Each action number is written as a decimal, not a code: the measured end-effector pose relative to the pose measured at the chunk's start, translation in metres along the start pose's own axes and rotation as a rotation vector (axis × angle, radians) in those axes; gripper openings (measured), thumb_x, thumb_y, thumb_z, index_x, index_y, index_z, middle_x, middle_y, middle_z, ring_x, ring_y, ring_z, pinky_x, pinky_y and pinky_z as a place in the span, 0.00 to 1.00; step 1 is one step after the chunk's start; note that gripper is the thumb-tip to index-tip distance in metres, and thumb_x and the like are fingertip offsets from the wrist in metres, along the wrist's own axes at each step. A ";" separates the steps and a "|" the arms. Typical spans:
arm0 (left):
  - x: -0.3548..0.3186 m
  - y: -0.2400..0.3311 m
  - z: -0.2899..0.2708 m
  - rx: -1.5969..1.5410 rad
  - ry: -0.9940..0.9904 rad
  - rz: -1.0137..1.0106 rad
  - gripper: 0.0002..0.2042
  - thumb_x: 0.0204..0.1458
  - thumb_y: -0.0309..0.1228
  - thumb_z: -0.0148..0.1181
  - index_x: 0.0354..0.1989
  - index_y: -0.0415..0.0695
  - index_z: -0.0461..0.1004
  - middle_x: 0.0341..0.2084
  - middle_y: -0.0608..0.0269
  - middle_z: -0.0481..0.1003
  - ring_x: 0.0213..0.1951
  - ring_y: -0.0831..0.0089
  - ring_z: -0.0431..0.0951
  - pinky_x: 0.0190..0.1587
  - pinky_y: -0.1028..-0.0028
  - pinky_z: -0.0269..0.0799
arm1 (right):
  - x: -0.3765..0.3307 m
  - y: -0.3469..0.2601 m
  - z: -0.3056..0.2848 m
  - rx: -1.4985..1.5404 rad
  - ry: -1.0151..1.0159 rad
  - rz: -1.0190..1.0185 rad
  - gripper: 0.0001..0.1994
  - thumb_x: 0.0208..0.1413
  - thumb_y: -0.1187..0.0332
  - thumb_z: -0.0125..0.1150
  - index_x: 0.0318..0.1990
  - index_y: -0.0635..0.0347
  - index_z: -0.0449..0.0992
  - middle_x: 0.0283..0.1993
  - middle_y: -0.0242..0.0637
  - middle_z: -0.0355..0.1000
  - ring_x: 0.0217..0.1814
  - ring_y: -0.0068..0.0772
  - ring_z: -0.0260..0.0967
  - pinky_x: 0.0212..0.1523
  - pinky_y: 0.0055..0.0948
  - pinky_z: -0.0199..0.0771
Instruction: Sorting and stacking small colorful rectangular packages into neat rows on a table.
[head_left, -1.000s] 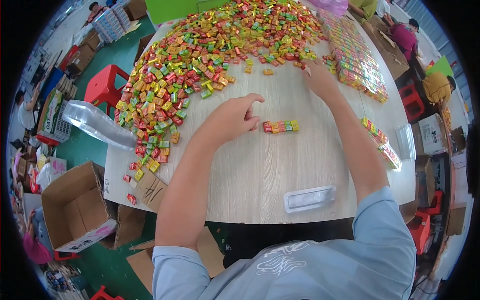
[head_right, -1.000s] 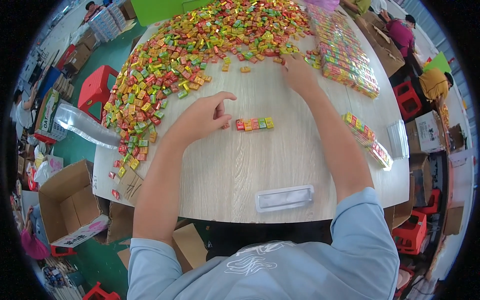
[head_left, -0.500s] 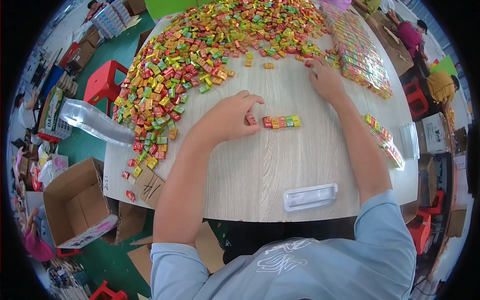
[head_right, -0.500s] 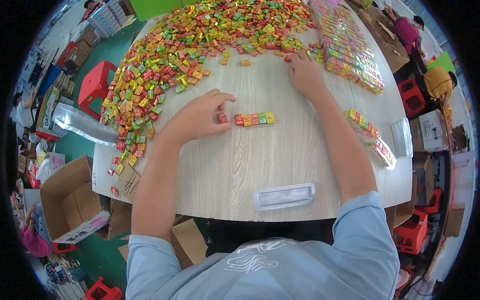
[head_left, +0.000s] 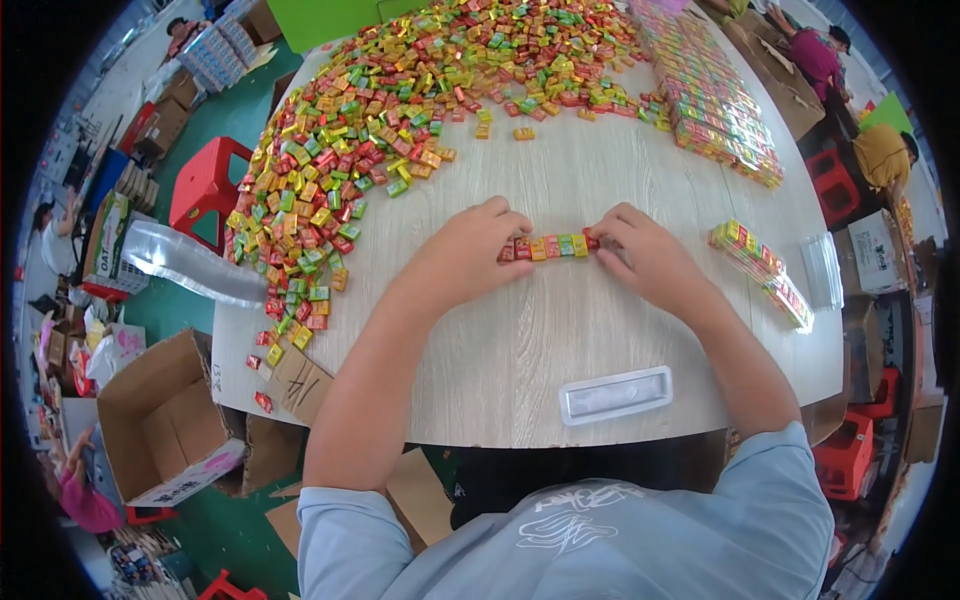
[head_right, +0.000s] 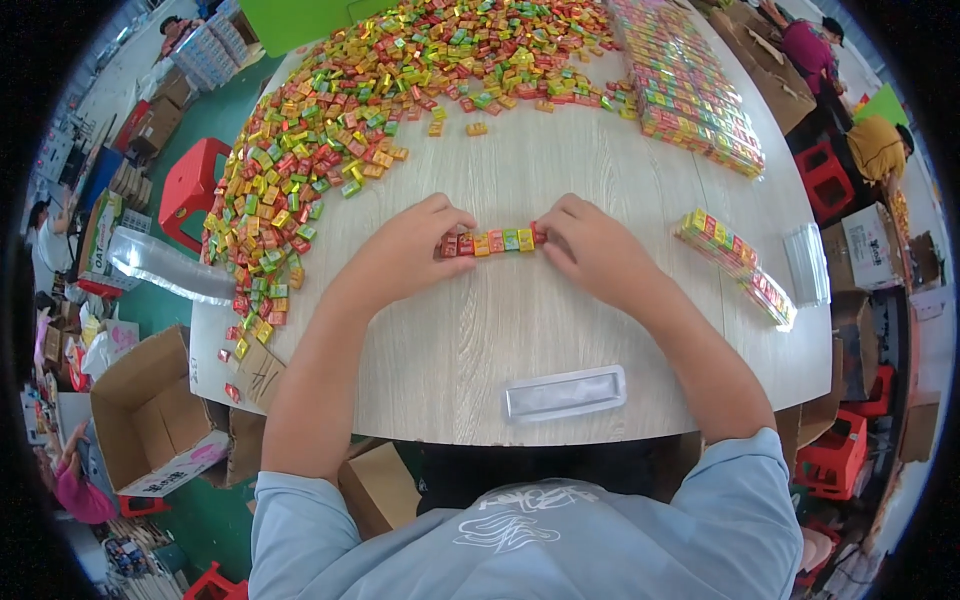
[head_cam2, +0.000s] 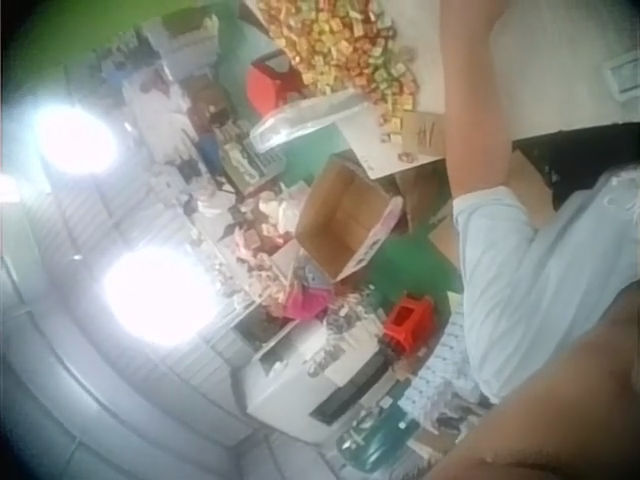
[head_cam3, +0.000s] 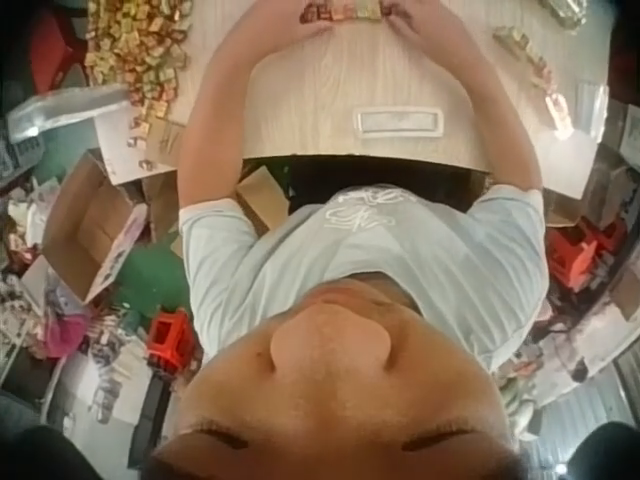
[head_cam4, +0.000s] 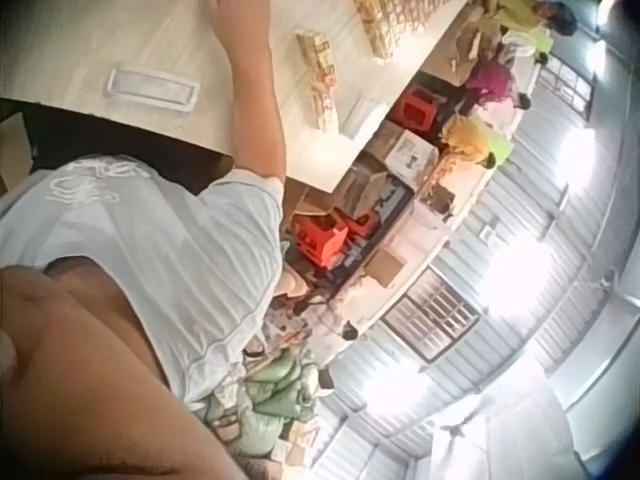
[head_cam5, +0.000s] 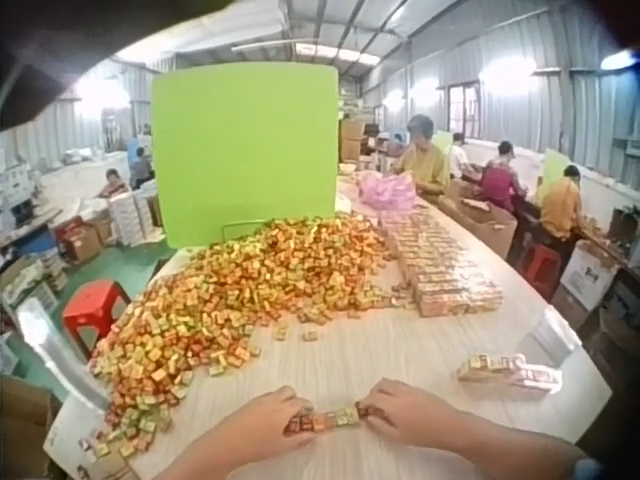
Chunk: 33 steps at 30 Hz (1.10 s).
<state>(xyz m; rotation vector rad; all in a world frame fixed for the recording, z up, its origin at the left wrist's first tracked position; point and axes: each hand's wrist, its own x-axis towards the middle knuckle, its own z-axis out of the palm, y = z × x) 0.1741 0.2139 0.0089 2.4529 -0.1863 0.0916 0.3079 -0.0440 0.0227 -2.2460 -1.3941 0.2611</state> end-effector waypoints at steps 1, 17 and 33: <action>0.000 0.001 0.002 0.011 -0.006 0.002 0.19 0.53 0.31 0.73 0.52 0.41 0.77 0.40 0.56 0.73 0.42 0.60 0.78 0.47 0.63 0.77 | 0.000 0.001 0.001 0.001 -0.001 0.000 0.11 0.61 0.73 0.64 0.51 0.61 0.75 0.53 0.42 0.70 0.52 0.40 0.75 0.51 0.36 0.78; 0.012 0.025 0.014 0.158 0.044 -0.027 0.17 0.53 0.31 0.71 0.52 0.47 0.79 0.38 0.56 0.72 0.43 0.55 0.77 0.47 0.59 0.74 | 0.006 0.015 0.019 0.176 0.044 -0.110 0.21 0.55 0.72 0.70 0.56 0.60 0.76 0.54 0.45 0.71 0.56 0.50 0.72 0.57 0.41 0.75; 0.020 0.034 0.020 0.241 0.088 -0.039 0.17 0.52 0.33 0.73 0.49 0.45 0.82 0.37 0.55 0.72 0.39 0.55 0.77 0.44 0.59 0.74 | 0.008 0.023 0.029 0.183 0.169 -0.190 0.16 0.55 0.71 0.70 0.51 0.61 0.79 0.51 0.42 0.73 0.56 0.49 0.72 0.57 0.44 0.74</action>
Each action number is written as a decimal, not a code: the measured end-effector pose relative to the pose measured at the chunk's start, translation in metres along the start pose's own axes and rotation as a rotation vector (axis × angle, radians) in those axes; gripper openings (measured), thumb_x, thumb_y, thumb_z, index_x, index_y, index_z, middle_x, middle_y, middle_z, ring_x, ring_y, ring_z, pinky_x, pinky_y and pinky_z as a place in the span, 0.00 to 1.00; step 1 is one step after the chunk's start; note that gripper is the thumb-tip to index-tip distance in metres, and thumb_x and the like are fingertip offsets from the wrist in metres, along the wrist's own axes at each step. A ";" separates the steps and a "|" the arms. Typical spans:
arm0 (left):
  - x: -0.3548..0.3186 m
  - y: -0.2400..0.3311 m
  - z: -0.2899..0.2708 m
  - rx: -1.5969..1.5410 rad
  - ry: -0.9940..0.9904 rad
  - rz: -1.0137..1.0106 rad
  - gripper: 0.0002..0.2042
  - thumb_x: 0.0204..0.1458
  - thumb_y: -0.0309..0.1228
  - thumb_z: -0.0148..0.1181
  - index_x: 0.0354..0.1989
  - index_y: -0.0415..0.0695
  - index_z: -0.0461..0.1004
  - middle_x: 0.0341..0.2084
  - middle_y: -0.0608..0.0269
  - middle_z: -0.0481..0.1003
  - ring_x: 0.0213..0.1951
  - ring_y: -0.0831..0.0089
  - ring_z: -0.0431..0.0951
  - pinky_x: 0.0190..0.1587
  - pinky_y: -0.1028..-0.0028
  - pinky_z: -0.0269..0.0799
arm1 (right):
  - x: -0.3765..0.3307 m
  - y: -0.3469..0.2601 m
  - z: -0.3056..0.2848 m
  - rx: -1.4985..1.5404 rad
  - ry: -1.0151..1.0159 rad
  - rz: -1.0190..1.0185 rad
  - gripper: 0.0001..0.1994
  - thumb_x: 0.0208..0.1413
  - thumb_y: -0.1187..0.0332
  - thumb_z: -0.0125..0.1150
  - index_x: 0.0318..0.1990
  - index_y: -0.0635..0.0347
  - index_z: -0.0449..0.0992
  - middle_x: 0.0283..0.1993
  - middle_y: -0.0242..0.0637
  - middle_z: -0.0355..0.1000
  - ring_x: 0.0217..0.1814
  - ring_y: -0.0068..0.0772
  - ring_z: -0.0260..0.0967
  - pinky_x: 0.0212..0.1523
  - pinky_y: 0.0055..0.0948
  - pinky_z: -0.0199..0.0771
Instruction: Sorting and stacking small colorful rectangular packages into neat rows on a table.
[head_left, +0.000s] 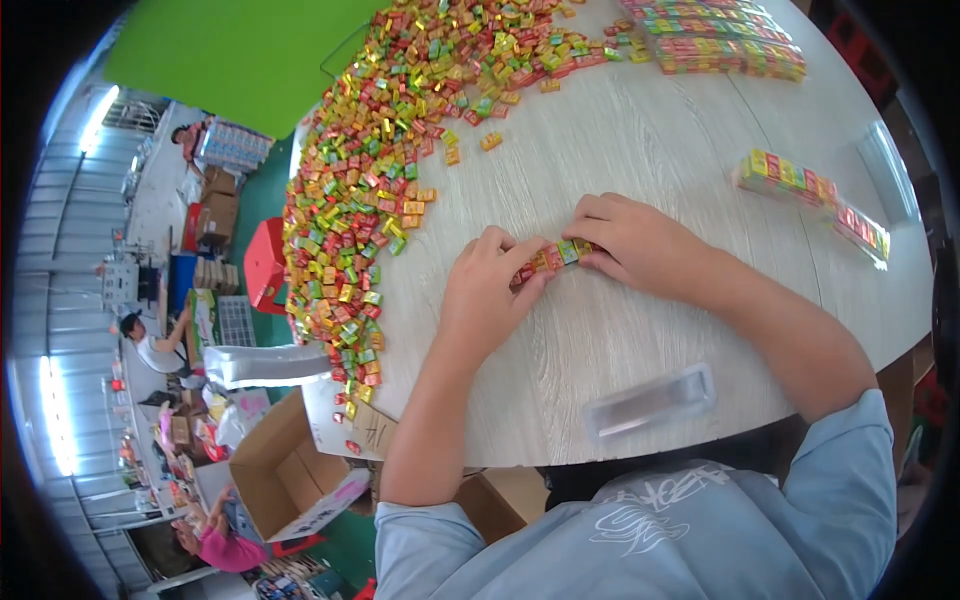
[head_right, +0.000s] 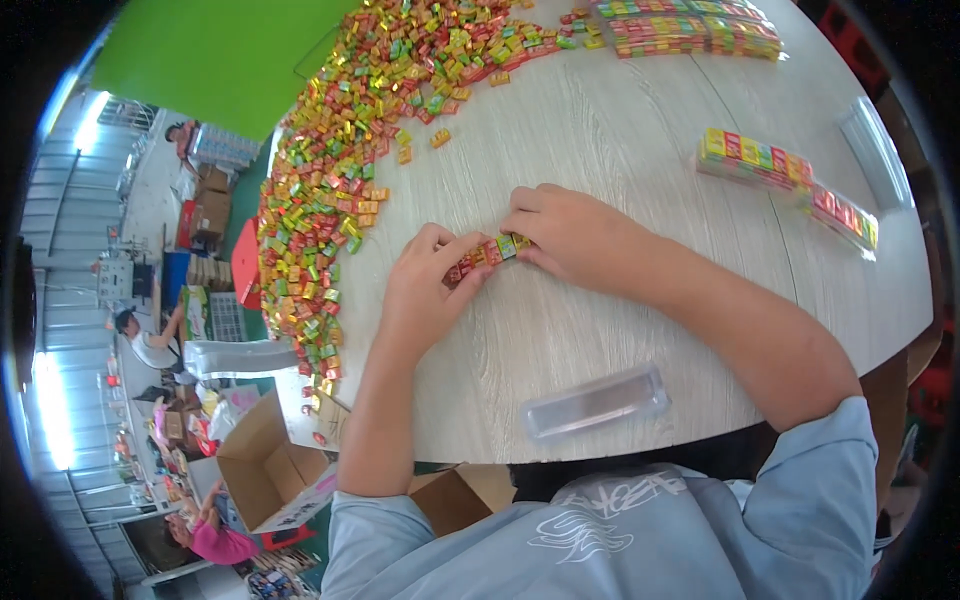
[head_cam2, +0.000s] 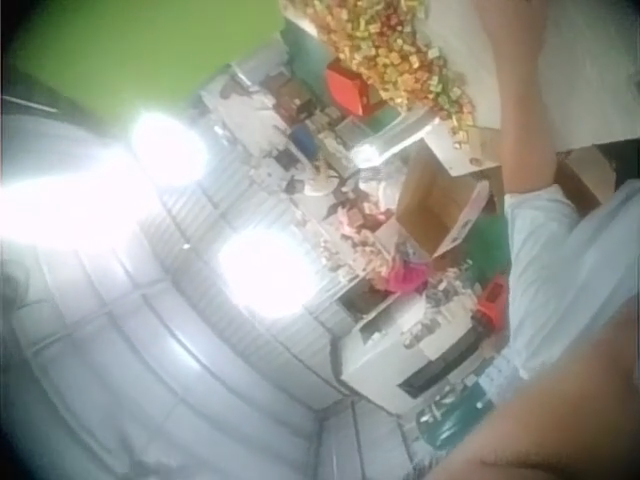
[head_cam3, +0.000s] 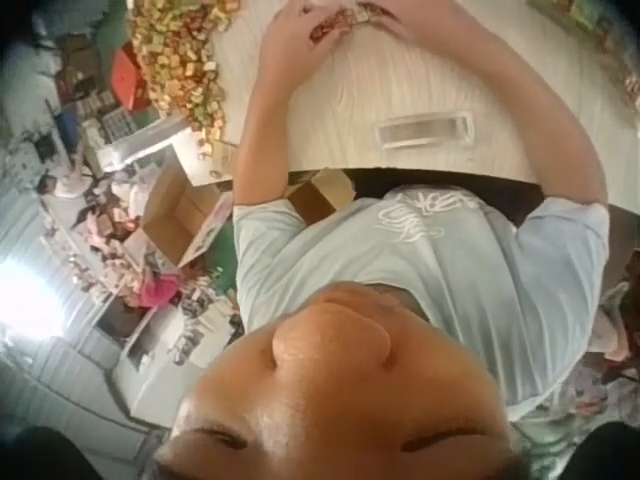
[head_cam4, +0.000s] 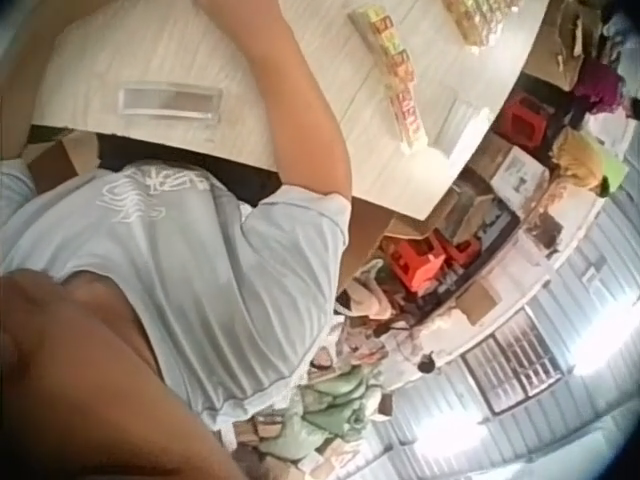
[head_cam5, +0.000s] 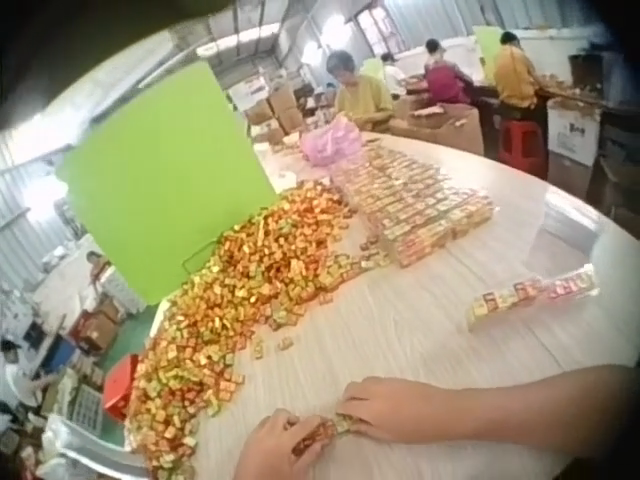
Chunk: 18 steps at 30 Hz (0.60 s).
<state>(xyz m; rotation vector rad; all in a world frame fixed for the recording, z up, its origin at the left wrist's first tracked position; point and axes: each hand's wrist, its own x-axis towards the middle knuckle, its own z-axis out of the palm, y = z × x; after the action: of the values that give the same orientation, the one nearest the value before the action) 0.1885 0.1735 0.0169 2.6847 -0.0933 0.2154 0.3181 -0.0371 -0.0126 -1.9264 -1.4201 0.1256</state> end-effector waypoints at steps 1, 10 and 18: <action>-0.002 0.000 0.001 0.023 -0.004 0.016 0.17 0.52 0.33 0.73 0.49 0.45 0.82 0.37 0.55 0.72 0.39 0.55 0.77 0.44 0.59 0.74 | -0.001 0.000 0.000 0.009 -0.007 -0.013 0.15 0.55 0.71 0.69 0.50 0.61 0.79 0.51 0.42 0.73 0.56 0.49 0.72 0.57 0.43 0.74; -0.030 0.052 -0.013 0.078 0.100 -0.001 0.17 0.50 0.30 0.73 0.50 0.46 0.84 0.34 0.58 0.73 0.36 0.59 0.77 0.40 0.64 0.75 | -0.029 -0.044 -0.036 -0.065 -0.009 -0.123 0.12 0.55 0.71 0.69 0.46 0.61 0.78 0.47 0.41 0.72 0.53 0.48 0.72 0.55 0.43 0.74; -0.098 0.141 -0.002 0.037 0.138 -0.005 0.18 0.46 0.31 0.75 0.47 0.47 0.84 0.35 0.59 0.72 0.36 0.59 0.75 0.40 0.63 0.74 | -0.121 -0.110 -0.056 -0.002 -0.062 -0.007 0.16 0.54 0.74 0.69 0.51 0.63 0.78 0.50 0.43 0.73 0.53 0.49 0.72 0.55 0.42 0.73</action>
<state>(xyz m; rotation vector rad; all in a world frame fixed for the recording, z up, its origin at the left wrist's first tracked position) 0.0779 0.0505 0.0623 2.6974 -0.0409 0.4039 0.2107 -0.1552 0.0546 -1.9332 -1.4679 0.1820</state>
